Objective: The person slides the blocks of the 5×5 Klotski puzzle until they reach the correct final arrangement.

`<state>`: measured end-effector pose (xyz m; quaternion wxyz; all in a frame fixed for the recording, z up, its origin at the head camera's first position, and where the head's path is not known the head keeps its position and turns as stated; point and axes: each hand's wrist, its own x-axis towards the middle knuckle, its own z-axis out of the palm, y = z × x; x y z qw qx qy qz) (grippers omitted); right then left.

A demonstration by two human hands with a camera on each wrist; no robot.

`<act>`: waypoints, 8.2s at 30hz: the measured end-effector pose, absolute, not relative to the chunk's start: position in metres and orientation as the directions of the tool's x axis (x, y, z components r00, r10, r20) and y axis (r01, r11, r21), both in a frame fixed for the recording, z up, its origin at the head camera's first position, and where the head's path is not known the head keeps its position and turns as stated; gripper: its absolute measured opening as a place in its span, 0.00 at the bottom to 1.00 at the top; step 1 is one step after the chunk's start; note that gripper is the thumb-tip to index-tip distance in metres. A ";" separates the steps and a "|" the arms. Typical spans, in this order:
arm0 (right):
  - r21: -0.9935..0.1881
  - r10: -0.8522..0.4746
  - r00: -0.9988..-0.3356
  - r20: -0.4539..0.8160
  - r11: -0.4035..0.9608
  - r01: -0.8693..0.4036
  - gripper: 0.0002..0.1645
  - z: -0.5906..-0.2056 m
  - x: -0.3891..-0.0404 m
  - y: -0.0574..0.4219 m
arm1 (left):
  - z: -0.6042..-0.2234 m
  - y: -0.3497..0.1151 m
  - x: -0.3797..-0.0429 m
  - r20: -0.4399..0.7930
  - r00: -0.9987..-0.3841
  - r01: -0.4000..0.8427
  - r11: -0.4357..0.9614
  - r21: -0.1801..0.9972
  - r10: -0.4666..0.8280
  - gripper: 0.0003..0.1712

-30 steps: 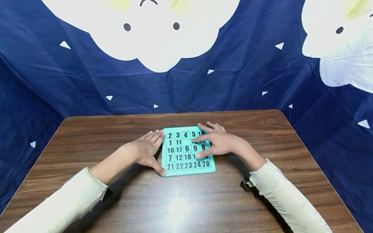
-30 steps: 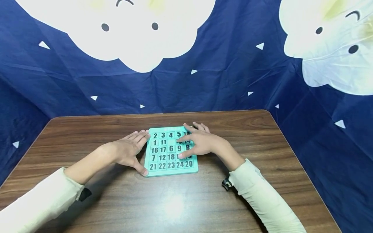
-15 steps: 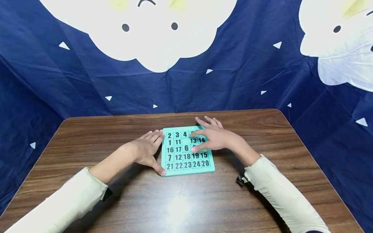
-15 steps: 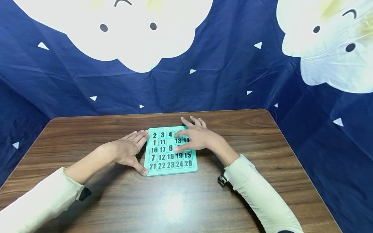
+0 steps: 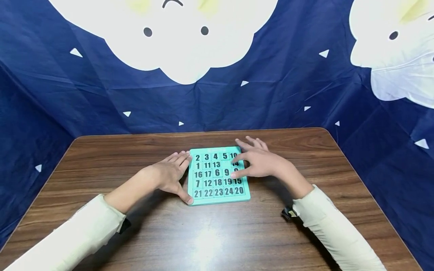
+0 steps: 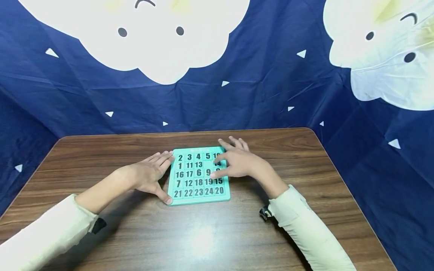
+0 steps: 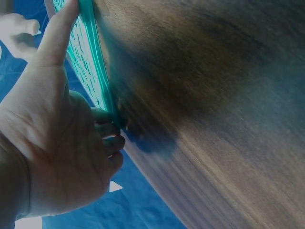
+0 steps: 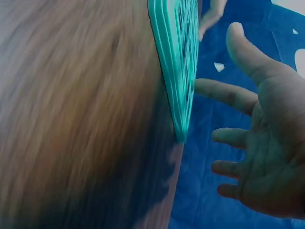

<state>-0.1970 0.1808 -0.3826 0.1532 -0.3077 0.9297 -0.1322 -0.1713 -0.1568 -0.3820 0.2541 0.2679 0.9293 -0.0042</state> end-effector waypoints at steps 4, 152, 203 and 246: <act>-0.350 -0.618 -0.753 -0.224 0.772 -0.530 0.39 -0.386 -0.196 0.185 | -0.382 -0.157 -0.173 -0.476 -0.729 0.501 0.857 0.120 0.492 0.92; -0.290 -0.714 -0.649 -0.261 0.700 -0.653 0.44 -0.392 -0.180 0.104 | -0.380 -0.148 -0.180 -0.514 -0.746 0.475 0.879 0.036 0.424 0.99; -0.325 -0.729 -0.606 -0.318 0.684 -0.653 0.41 -0.385 -0.184 0.110 | -0.379 -0.146 -0.179 -0.522 -0.746 0.461 0.886 0.043 0.414 1.00; -0.282 -0.639 -0.731 -0.237 0.766 -0.578 0.36 -0.381 -0.197 0.127 | -0.377 -0.143 -0.180 -0.522 -0.740 0.471 0.881 0.048 0.424 0.99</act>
